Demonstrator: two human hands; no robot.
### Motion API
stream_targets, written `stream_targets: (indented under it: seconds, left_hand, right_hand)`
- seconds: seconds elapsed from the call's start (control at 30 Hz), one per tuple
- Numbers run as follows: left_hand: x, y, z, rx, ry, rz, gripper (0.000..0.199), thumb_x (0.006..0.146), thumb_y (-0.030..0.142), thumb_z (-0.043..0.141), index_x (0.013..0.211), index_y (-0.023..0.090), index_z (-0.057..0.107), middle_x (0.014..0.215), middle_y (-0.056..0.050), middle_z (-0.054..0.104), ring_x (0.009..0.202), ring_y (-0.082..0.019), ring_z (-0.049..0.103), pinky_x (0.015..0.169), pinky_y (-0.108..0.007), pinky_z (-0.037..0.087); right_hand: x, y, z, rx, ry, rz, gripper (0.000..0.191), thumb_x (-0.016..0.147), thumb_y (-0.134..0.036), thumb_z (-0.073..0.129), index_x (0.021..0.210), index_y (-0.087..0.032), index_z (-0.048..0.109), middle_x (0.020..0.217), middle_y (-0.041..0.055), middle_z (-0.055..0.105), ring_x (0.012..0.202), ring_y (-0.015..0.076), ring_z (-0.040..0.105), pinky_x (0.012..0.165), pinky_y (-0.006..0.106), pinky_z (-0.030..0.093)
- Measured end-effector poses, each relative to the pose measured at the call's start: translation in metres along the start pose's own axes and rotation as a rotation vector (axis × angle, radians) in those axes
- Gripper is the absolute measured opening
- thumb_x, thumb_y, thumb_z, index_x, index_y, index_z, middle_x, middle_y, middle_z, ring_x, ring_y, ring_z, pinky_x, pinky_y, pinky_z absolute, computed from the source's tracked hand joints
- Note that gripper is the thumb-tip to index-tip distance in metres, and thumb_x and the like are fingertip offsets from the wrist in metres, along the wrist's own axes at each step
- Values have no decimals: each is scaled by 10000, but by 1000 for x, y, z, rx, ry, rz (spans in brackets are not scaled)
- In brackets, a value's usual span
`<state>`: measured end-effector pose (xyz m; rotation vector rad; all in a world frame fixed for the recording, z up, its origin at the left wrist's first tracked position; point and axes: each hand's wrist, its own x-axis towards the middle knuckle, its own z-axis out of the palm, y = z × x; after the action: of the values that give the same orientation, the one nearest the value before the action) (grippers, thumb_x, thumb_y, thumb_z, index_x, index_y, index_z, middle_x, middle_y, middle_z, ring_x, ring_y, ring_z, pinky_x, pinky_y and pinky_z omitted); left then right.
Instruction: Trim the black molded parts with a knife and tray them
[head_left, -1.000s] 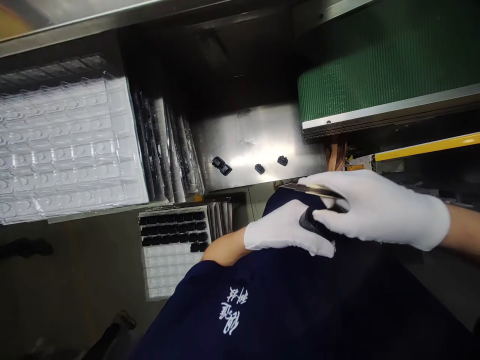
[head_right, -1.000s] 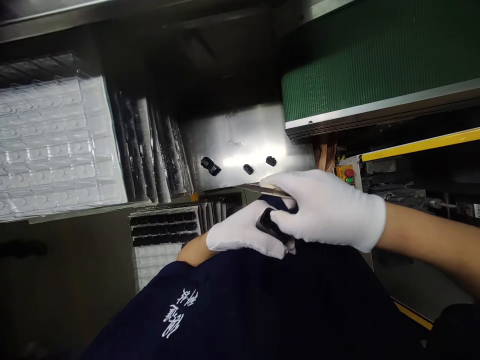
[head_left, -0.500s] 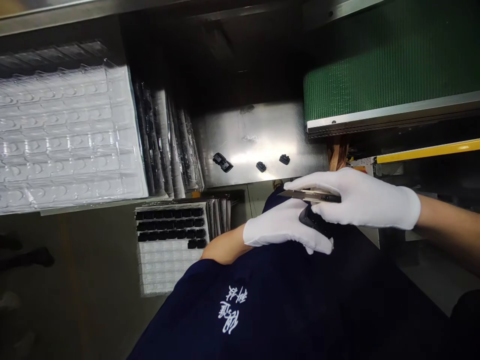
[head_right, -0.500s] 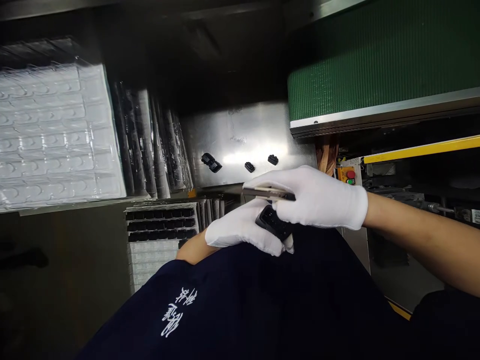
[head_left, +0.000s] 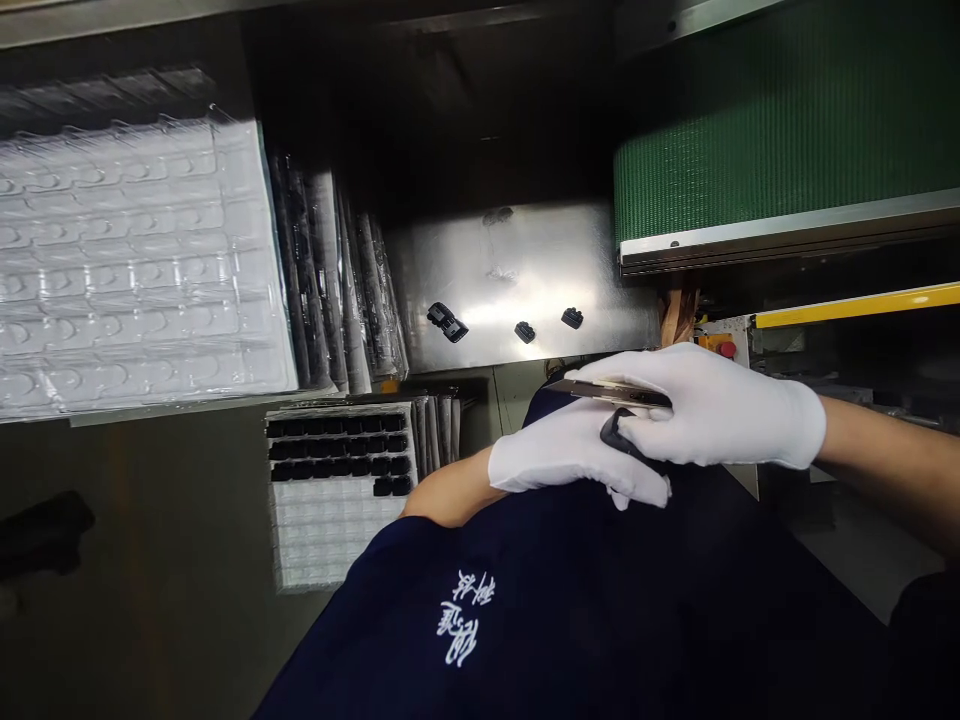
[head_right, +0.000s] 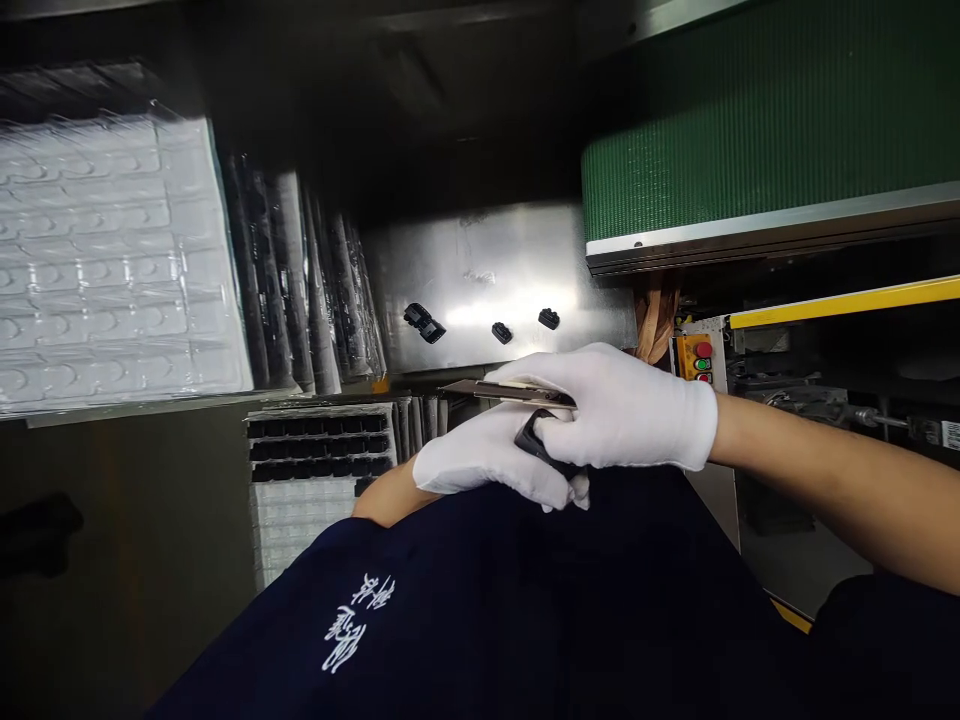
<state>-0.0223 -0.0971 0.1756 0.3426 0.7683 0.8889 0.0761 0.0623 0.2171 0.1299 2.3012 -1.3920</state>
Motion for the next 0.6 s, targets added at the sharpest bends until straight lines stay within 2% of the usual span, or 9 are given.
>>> stream_targets:
  seconds: [0.17, 0.33, 0.4, 0.47, 0.53, 0.6]
  left_hand:
    - [-4, -1, -5, 4, -16, 8, 263, 722, 251, 893, 917, 114, 782, 892, -95, 762, 778, -195, 724, 707, -307, 617]
    - [-11, 0, -12, -21, -72, 63, 264, 723, 297, 896, 899, 118, 814, 932, -93, 781, 805, -192, 708, 754, -306, 609]
    - [-14, -1, -14, -47, -78, 68, 272, 720, 303, 895, 904, 119, 817, 932, -92, 785, 801, -191, 709, 747, -298, 606]
    - [-16, -1, -15, -71, -83, 68, 274, 719, 308, 892, 899, 115, 817, 928, -96, 786, 767, -179, 705, 726, -285, 601]
    - [-17, -1, -17, -88, -86, 70, 275, 719, 313, 890, 892, 112, 818, 924, -100, 787, 728, -165, 694, 707, -276, 596]
    - [-18, 0, -18, -90, -89, 66, 273, 717, 316, 890, 884, 112, 819, 921, -100, 788, 722, -163, 691, 713, -276, 598]
  right_hand:
    - [2, -2, -5, 22, 56, 0, 499, 841, -222, 551, 1306, -279, 725, 1019, 5, 781, 893, 225, 724, 800, 347, 581]
    - [-3, -4, -19, -11, 161, 131, 319, 879, -278, 563, 1135, -251, 752, 796, -1, 724, 716, 204, 666, 688, 326, 537]
    - [-7, -6, -25, -44, 193, 156, 272, 930, -332, 557, 1105, -242, 745, 767, -3, 707, 682, 186, 644, 675, 319, 517]
    - [-12, -7, -29, -105, 204, 100, 307, 992, -391, 526, 1133, -230, 745, 799, 5, 714, 691, 169, 637, 696, 318, 504]
    - [-16, -7, -34, -211, 177, -24, 383, 1048, -431, 447, 1127, -234, 765, 785, 10, 703, 705, 162, 628, 708, 325, 488]
    - [-20, -6, -38, -393, 171, -129, 452, 1076, -455, 384, 1064, -254, 789, 743, 16, 678, 699, 165, 606, 652, 330, 449]
